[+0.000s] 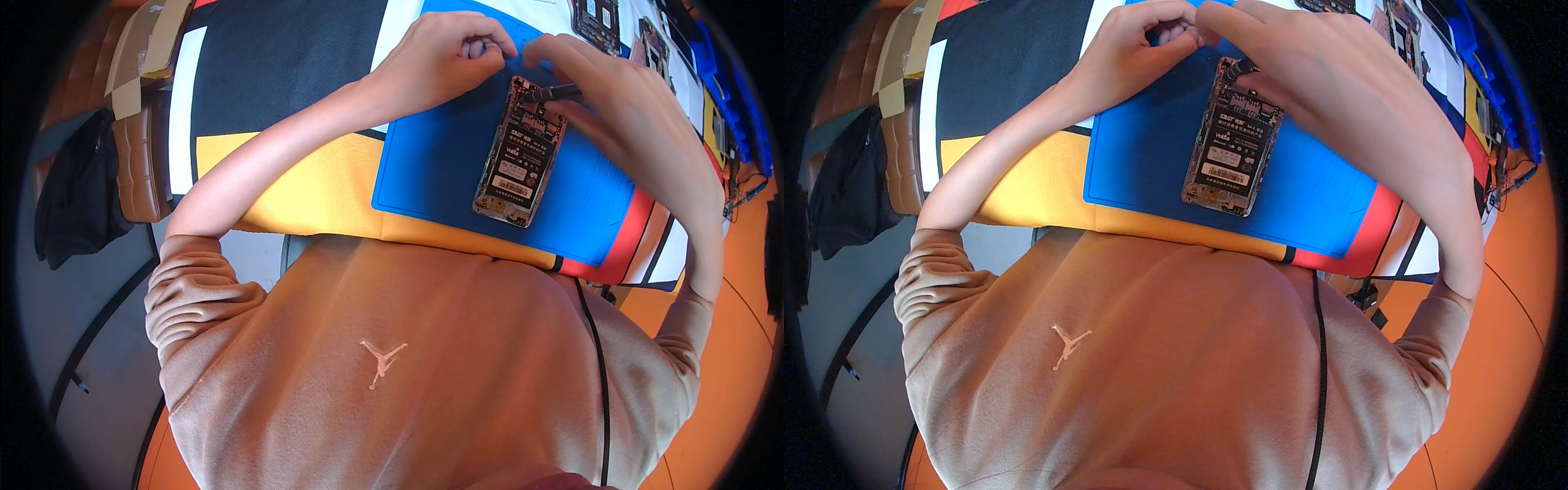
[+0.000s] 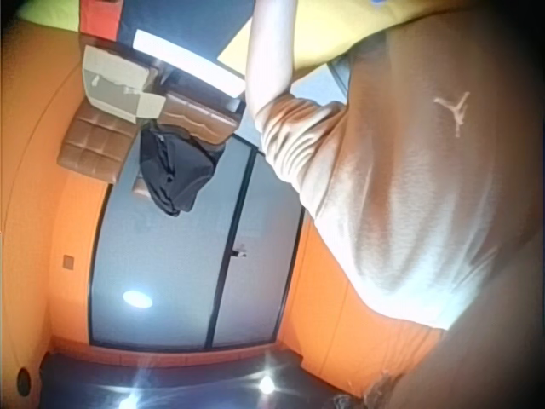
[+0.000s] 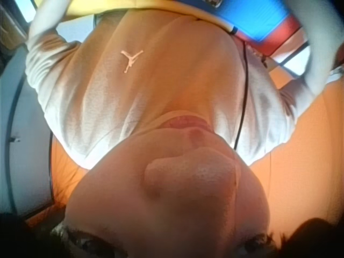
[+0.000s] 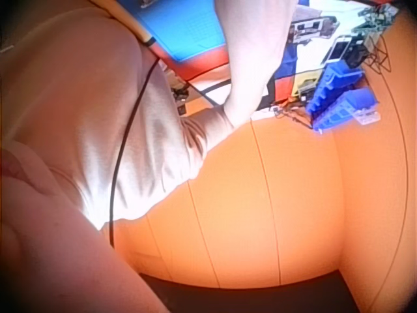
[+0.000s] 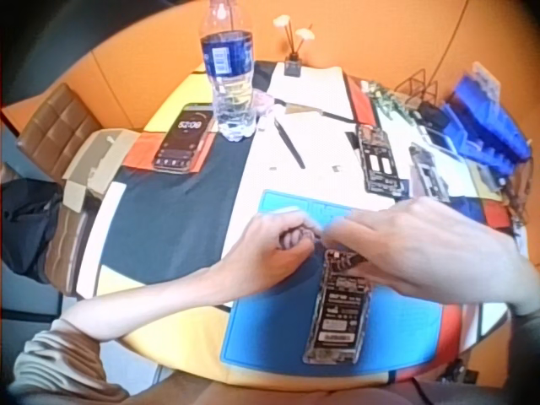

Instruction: The person uses a screwdriver to remove screws from a disassembled smartphone motherboard placed on a blue mat. The person repeatedly unscrews and sets aside small screws while stabilizing the board with the other hand.

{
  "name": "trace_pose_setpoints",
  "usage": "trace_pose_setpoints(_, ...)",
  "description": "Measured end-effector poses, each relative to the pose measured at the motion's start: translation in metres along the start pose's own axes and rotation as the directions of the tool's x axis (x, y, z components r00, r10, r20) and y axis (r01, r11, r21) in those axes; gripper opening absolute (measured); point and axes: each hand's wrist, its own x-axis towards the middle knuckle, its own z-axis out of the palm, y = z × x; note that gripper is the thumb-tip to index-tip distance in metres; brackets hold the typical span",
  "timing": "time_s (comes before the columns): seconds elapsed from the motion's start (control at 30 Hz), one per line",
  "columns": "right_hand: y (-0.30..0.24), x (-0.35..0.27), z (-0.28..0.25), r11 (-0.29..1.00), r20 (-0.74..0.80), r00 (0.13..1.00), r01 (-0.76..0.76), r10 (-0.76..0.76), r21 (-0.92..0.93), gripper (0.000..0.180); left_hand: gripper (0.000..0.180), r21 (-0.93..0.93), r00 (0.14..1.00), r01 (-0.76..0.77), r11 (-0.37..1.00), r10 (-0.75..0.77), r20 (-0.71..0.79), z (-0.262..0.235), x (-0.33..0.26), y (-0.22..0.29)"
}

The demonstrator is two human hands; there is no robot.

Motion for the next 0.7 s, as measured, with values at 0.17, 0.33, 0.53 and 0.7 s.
trace_pose_setpoints(0.17,0.010,0.001,-0.010,0.989,0.235,0.970,-0.020,0.055,-0.146,0.018,0.010,0.001,1.000,-0.004,1.000,0.004,-0.009,0.000,-0.002,-0.002)
trace_pose_setpoints(0.33,0.007,0.000,0.001,0.999,-0.017,1.000,0.019,-0.018,0.027,0.026,0.013,0.181,0.979,-0.193,0.965,0.201,-0.029,0.003,0.000,-0.012)
trace_pose_setpoints(0.53,0.007,0.002,-0.002,0.981,0.154,0.985,-0.046,0.076,-0.188,0.021,0.013,0.175,0.977,-0.202,0.964,0.211,-0.033,0.003,-0.001,-0.017)
trace_pose_setpoints(0.7,0.000,0.000,-0.005,0.995,0.099,0.993,-0.050,0.058,-0.081,0.019,0.013,0.172,0.981,-0.184,0.968,0.192,-0.033,0.004,-0.001,-0.016)
